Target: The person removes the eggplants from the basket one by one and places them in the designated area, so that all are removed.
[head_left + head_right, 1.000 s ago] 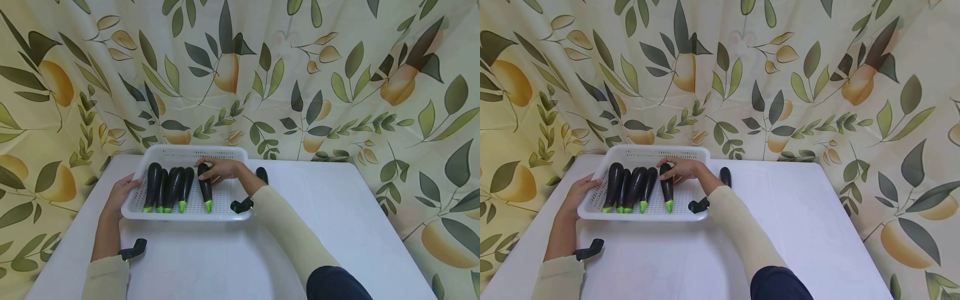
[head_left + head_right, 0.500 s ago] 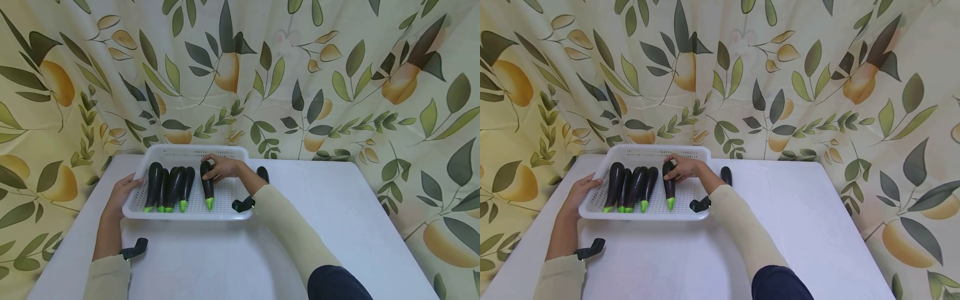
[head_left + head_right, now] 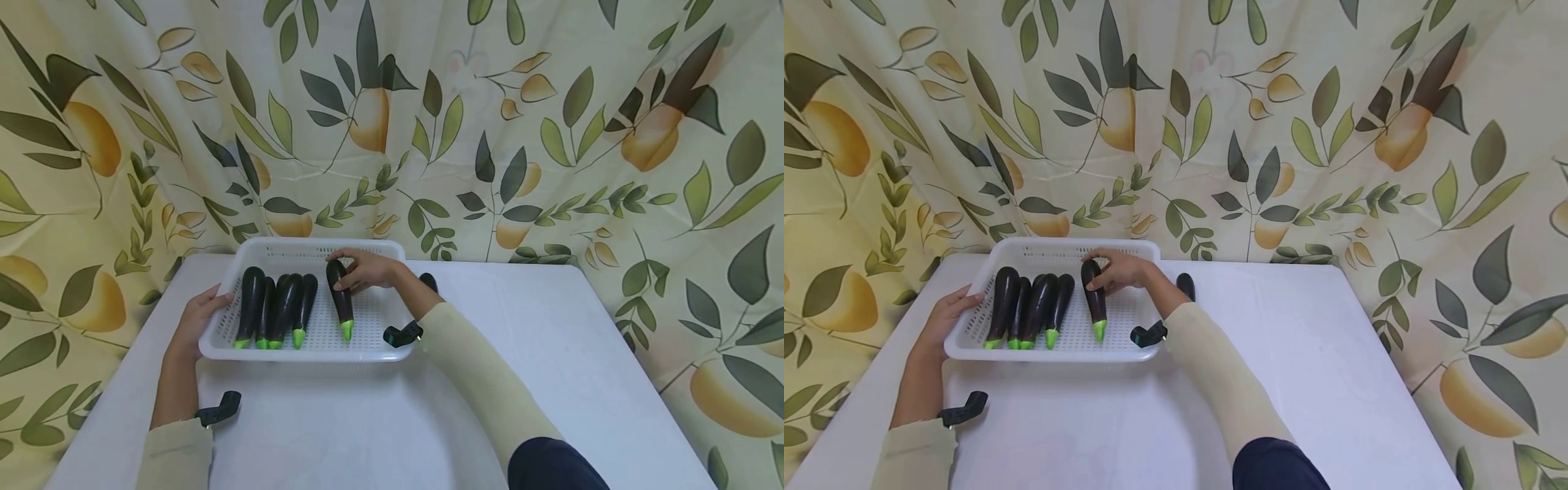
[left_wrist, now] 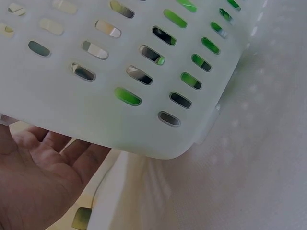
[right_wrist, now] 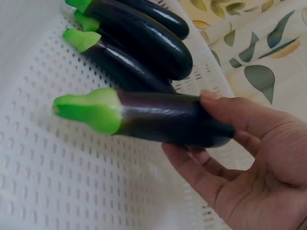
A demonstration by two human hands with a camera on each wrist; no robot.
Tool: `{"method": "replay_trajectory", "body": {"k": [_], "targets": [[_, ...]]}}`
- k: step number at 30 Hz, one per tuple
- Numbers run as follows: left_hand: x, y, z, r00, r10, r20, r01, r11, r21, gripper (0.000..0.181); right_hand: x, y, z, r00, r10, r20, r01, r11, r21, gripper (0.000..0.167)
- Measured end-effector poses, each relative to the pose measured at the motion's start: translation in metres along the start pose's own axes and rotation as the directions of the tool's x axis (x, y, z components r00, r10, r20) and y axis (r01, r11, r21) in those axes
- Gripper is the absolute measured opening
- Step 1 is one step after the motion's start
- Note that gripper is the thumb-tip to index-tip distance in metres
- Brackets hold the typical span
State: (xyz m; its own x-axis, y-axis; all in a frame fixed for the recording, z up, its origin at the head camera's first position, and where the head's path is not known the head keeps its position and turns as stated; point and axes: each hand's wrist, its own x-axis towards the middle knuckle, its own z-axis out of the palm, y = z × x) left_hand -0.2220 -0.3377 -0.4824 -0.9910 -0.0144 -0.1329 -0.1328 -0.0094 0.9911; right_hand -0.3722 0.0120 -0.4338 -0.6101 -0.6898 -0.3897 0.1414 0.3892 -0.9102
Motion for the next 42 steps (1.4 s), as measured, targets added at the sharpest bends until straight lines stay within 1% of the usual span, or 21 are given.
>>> {"method": "replay_trajectory", "body": {"k": [4,9,18,21,25,29,35,38,42], "targets": [[0.000,-0.001,0.000,1.000,0.007,0.009,-0.007,1.000,-0.014,0.066,-0.008,-0.004,-0.005,0.999,-0.034,-0.007,0.034,0.999,0.007,0.077],[0.000,-0.001,-0.001,1.000,0.012,0.014,-0.012,1.000,-0.020,0.066,-0.018,-0.008,-0.010,0.998,-0.046,-0.031,0.047,0.998,0.037,0.078],[-0.002,0.001,0.000,1.000,0.010,0.004,-0.010,1.000,-0.009,0.066,-0.029,-0.007,-0.017,0.994,-0.074,-0.081,0.082,0.992,0.095,0.067],[-0.002,0.001,-0.001,1.000,0.010,0.004,-0.009,1.000,-0.010,0.066,-0.034,-0.007,-0.019,0.992,-0.094,-0.079,0.102,0.989,0.110,0.068],[-0.001,0.000,0.000,1.000,0.016,0.008,-0.015,1.000,-0.014,0.065,-0.040,-0.006,-0.020,0.988,-0.138,-0.069,0.144,0.985,0.097,0.071],[0.000,-0.001,0.001,1.000,0.013,0.007,-0.013,1.000,-0.006,0.064,-0.047,-0.004,-0.025,0.977,-0.194,-0.085,0.202,0.975,0.097,0.070],[0.000,0.000,0.001,1.000,0.012,0.016,-0.012,1.000,-0.018,0.065,-0.058,0.001,-0.034,0.952,-0.267,-0.153,0.289,0.946,0.146,0.069],[0.000,0.000,0.001,1.000,0.016,0.023,-0.015,1.000,-0.020,0.065,-0.063,0.004,-0.039,0.942,-0.285,-0.175,0.311,0.940,0.142,0.069],[-0.001,0.000,0.000,1.000,0.008,0.022,-0.008,1.000,0.004,0.065,-0.070,0.010,-0.043,0.938,-0.293,-0.187,0.318,0.940,0.124,0.070]]}}
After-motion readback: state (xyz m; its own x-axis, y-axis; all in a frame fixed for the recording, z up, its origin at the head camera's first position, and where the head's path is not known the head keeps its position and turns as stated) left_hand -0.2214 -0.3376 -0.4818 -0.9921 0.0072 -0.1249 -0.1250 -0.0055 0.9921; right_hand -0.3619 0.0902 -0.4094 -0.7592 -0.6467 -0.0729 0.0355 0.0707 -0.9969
